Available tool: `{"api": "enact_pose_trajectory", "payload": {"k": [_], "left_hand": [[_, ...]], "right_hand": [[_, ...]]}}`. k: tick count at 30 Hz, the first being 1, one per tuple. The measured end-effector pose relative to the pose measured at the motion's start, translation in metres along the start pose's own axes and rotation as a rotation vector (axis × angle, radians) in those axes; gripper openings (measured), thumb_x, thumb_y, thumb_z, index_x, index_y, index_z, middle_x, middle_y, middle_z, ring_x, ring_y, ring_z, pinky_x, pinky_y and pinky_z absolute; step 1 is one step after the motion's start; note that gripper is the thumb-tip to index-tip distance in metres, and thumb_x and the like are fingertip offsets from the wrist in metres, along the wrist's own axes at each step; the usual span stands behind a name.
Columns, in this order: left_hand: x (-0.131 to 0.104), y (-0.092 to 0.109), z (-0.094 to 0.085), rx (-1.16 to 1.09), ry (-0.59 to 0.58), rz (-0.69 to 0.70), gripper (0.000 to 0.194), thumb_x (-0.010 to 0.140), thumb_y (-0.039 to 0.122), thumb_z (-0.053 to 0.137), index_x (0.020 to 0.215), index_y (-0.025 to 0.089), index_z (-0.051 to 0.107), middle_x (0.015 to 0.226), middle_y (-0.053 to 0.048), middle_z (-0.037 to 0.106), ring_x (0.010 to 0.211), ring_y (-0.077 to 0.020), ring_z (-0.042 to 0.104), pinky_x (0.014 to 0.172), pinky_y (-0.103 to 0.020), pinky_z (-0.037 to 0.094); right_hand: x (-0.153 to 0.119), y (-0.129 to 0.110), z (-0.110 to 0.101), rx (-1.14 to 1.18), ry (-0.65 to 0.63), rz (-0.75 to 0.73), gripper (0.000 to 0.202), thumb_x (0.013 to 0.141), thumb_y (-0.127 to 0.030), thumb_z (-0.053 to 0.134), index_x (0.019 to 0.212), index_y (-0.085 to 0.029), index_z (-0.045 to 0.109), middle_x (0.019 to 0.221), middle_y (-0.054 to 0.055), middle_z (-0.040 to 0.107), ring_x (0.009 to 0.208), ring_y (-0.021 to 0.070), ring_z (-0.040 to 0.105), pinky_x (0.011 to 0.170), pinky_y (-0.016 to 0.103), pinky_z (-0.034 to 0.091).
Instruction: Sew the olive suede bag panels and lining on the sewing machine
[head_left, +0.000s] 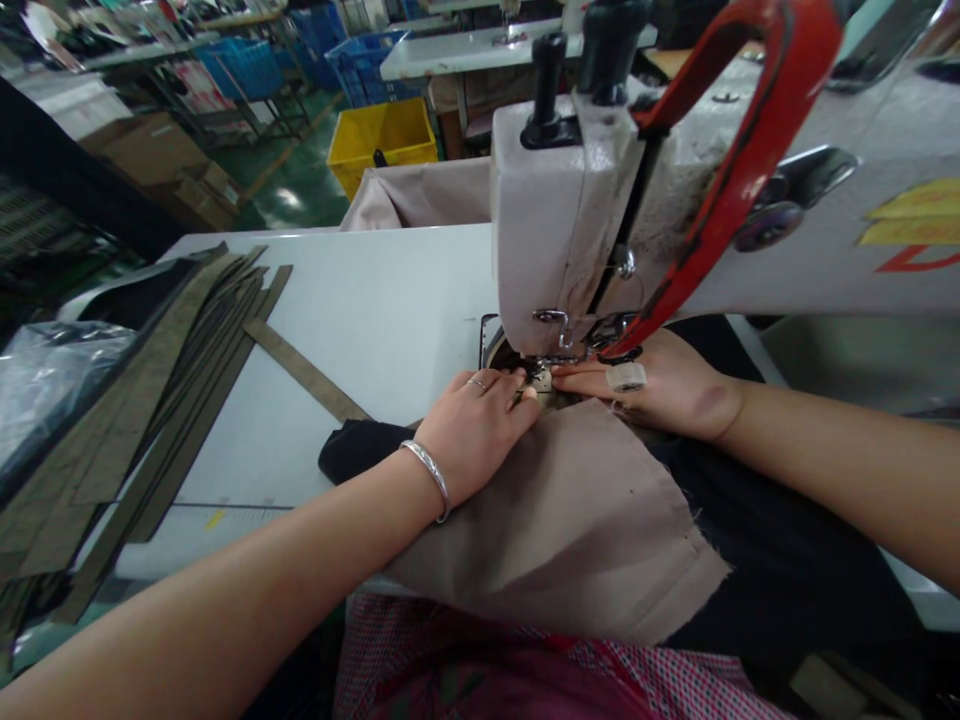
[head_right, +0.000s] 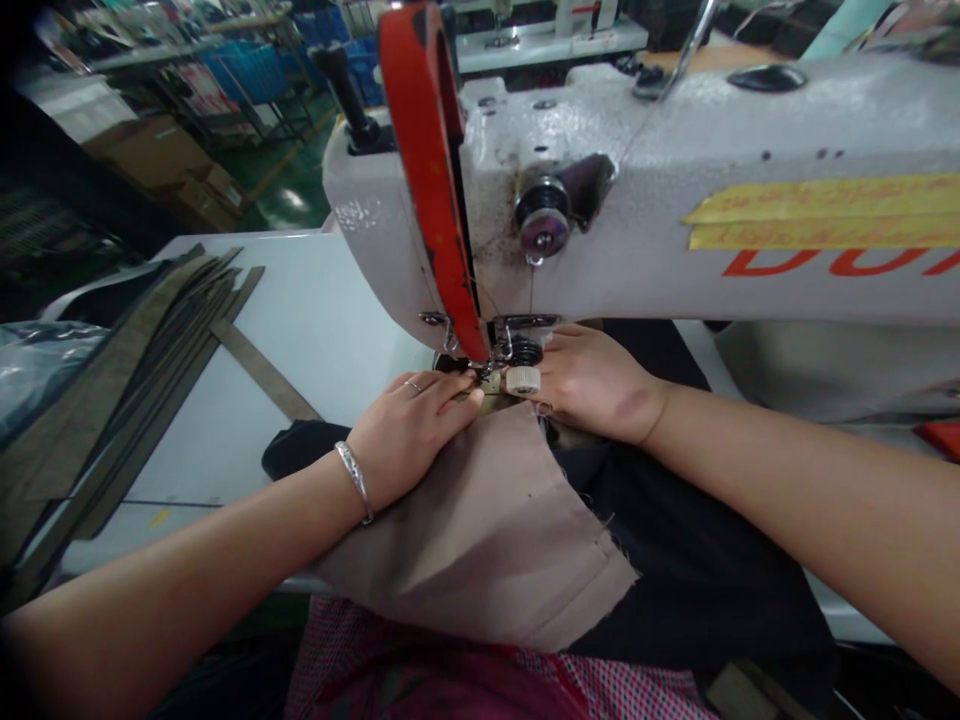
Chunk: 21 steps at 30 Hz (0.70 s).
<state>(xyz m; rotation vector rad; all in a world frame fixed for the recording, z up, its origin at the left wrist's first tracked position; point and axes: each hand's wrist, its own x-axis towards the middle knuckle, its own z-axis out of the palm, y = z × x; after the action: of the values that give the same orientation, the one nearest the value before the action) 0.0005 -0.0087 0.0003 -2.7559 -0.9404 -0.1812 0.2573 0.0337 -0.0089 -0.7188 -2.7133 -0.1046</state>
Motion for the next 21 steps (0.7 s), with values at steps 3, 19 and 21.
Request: {"api": "enact_pose_trajectory", "payload": {"k": [3,19,21], "left_hand": [[0.0005,-0.0005,0.0004,-0.017,-0.011,-0.005,0.025,0.095,0.019,0.048,0.117,0.015,0.059,0.128,-0.014,0.060,0.108,-0.0274,0.059,0.088,-0.042,0.052],[0.0045,-0.0040,0.0039,-0.043,-0.014,-0.028,0.026,0.098,0.021,0.043,0.119,0.017,0.058,0.127,-0.012,0.059,0.110,-0.0264,0.057,0.088,-0.042,0.050],[0.0046,-0.0051,0.0043,-0.053,-0.016,-0.031,0.025,0.097,0.021,0.044,0.117,0.018,0.059,0.125,-0.011,0.060,0.109,-0.0261,0.057,0.088,-0.042,0.050]], "right_hand": [[0.0008,0.0005,0.0001,-0.008,0.018,-0.022,0.024,0.094,-0.021,0.050,0.108,-0.022,0.068,0.104,0.005,0.072,0.104,0.0208,0.063,0.094,0.038,0.047],[0.0026,0.0035,0.0046,-0.058,0.094,-0.036,0.022,0.090,-0.024,0.056,0.107,-0.024,0.070,0.095,0.004,0.072,0.101,0.0249,0.063,0.079,0.037,0.048],[0.0027,0.0040,0.0049,-0.068,0.111,-0.046,0.023,0.089,-0.024,0.057,0.108,-0.024,0.070,0.099,0.004,0.072,0.100,0.0253,0.063,0.078,0.037,0.048]]}}
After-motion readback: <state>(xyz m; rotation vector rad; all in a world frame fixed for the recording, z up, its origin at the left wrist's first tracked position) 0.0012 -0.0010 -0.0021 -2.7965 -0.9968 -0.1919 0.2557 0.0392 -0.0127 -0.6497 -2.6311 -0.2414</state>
